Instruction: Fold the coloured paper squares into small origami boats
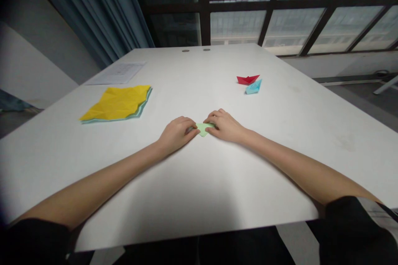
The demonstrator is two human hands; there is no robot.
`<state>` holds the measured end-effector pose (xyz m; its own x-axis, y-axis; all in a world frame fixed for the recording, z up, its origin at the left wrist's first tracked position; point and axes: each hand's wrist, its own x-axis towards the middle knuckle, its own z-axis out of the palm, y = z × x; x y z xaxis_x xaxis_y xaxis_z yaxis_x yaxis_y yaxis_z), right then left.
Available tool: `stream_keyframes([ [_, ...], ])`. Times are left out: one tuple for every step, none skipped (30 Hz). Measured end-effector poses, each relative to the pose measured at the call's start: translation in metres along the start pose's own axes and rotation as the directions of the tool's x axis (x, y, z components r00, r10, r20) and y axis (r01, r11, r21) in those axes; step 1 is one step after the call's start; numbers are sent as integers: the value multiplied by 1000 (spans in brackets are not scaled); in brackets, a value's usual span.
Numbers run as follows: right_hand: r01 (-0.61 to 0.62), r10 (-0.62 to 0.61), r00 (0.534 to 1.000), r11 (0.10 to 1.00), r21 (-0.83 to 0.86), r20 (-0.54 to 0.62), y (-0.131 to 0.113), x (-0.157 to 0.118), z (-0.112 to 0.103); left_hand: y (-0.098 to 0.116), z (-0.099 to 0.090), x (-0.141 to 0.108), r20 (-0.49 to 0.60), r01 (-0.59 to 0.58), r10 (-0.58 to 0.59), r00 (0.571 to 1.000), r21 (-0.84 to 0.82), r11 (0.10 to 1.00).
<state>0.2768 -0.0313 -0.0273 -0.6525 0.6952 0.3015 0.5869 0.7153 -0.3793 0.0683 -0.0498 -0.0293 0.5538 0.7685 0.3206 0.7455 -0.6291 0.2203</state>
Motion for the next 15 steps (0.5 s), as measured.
stream_keyframes([
  [-47, 48, 999, 998, 48, -10, -1, 1, 0, -1, 0, -1, -35, -10, 10, 999, -13, 1000],
  [-109, 111, 994, 987, 114, -14, -2, 2, 0, -1, -1, -1, -76, -18, 17, 997, -19, 1000],
  [-179, 184, 983, 965, 193, -10, -3, 2, 0, 0, -3, -1, -122, -18, 16, 992, -21, 1000],
  [-243, 254, 967, 930, 275, -3, -4, 3, 0, 1, -4, -1, -162, -8, 3, 987, -31, 999],
  [-290, 310, 951, 890, 351, 1, -5, 4, 0, 3, -6, -1, -190, 12, -23, 982, -59, 998],
  [-313, 346, 938, 856, 411, -6, -7, 4, 0, 5, -7, 0, -202, 41, -63, 977, -110, 993],
  [-317, 368, 929, 834, 451, -27, -9, 4, 0, 7, -8, 1, -200, 77, -113, 973, -179, 981],
  [-312, 379, 924, 826, 469, -54, -12, 5, 0, 8, -9, 2, -186, 115, -167, 968, -262, 958],
  [-301, 380, 921, 828, 473, -80, -16, 5, -1, 10, -8, 4, -166, 152, -222, 961, -353, 923],
  [-288, 374, 922, 834, 470, -99, -20, 5, -1, 10, -8, 5, -146, 185, -276, 950, -446, 876],
  [-276, 363, 926, 842, 463, -108, -24, 5, -2, 10, -7, 6, -125, 214, -327, 937, -535, 817],
  [-266, 350, 930, 850, 456, -110, -28, 6, -2, 10, -6, 8, -95, 237, -369, 924, -616, 751],
  [-257, 338, 935, 856, 449, -109, -31, 6, -3, 9, -5, 9, -58, 256, -402, 914, -686, 681],
  [-251, 329, 938, 859, 447, -106, -34, 6, -3, 8, -4, 10, -18, 272, -422, 907, -740, 615],
  [-248, 325, 940, 857, 452, -101, -36, 6, -3, 7, -3, 10, 18, 285, -432, 902, -777, 562],
])
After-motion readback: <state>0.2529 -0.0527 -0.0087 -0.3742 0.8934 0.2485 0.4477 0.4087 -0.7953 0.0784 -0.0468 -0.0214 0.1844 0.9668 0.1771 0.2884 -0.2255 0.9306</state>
